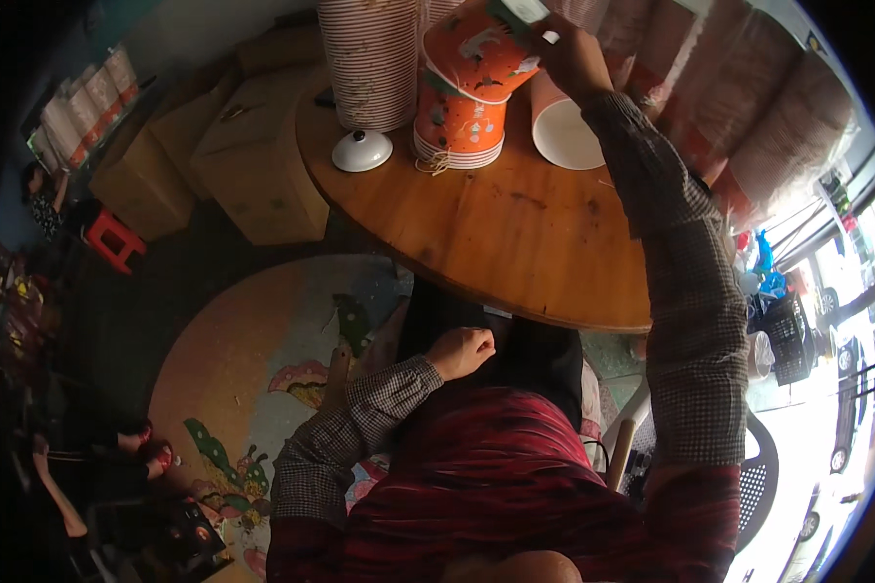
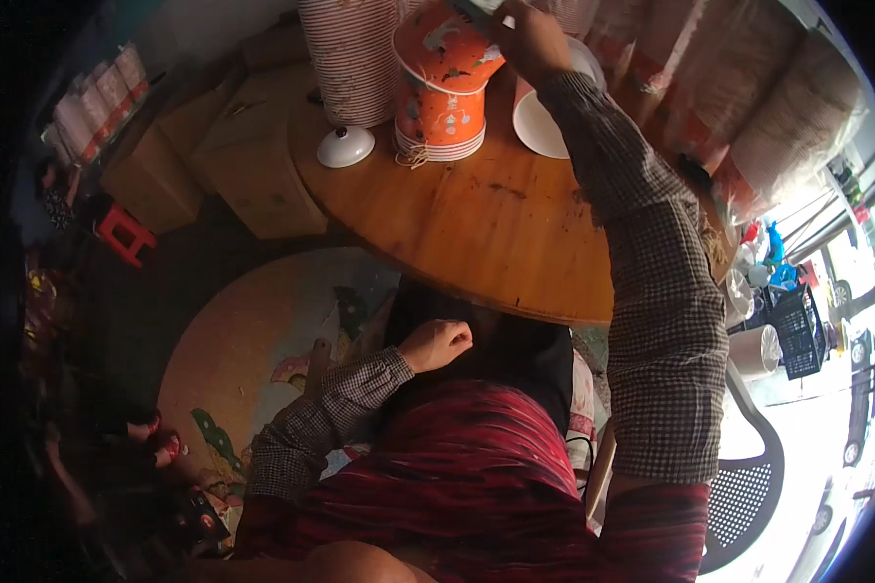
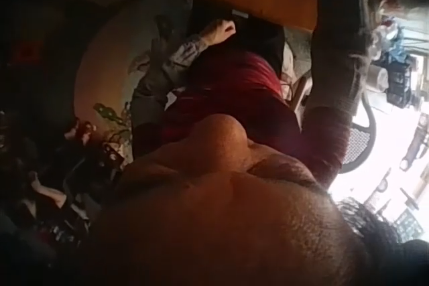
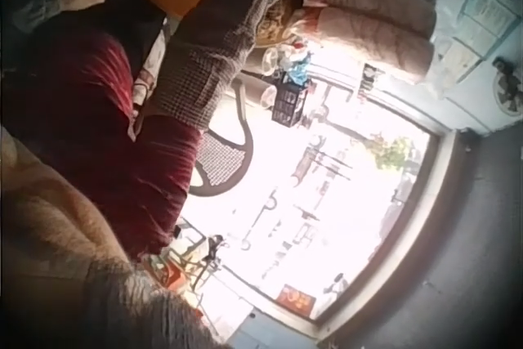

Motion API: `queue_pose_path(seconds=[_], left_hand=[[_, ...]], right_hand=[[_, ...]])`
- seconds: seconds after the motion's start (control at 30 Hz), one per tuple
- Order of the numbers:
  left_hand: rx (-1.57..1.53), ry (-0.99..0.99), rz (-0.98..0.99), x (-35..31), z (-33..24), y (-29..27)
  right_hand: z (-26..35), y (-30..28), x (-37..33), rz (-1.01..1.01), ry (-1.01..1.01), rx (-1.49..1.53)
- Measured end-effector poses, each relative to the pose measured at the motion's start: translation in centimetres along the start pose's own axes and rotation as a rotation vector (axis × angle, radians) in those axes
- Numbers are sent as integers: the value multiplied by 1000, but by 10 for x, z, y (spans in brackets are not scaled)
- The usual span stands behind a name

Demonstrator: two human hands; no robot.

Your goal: The recorder is threading and knotting strings to create handles for Halloween-themed paper buckets.

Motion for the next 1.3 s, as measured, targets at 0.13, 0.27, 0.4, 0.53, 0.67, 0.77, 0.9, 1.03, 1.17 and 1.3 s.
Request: queue_pose_path(seconds=[0.13, 0.27, 0.4, 0.53, 0.67, 0.77, 0.9, 1.03, 1.17, 1.3], left_hand=[[118, -95, 14, 3, 24, 0], [162, -111, 39, 7, 35, 8], [171, -126, 57, 6, 45, 12], [205, -97, 75, 9, 40, 13], [226, -106, 87, 8, 46, 17], [233, -83, 77, 8, 41, 14], [230, -79, 86, 6, 39, 14], [224, -87, 99, 8, 37, 13], [213, -114, 136, 8, 39, 13], [235, -149, 205, 9, 40, 16]], right_hand=[[24, 40, 32, 180, -120, -254], [17, 59, 44, 328, -153, -311], [23, 73, 44, 390, -141, -272], [8, 85, 38, 340, -347, -204], [6, 98, 29, 451, -242, -250], [8, 103, 27, 531, -203, -298], [13, 109, 26, 438, -274, -328], [13, 117, 21, 466, -290, -348], [23, 121, 15, 482, -333, -342], [19, 123, 7, 392, -405, -334]])
Point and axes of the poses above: each hand's wrist, its own x-axis towards the middle knuckle, its own y-axis out of the palm, z = x × y, the point moved 8 cm from there along x, towards the middle knuckle, and after that the axes turned 15 degrees about -y, right-handed, at the moved point
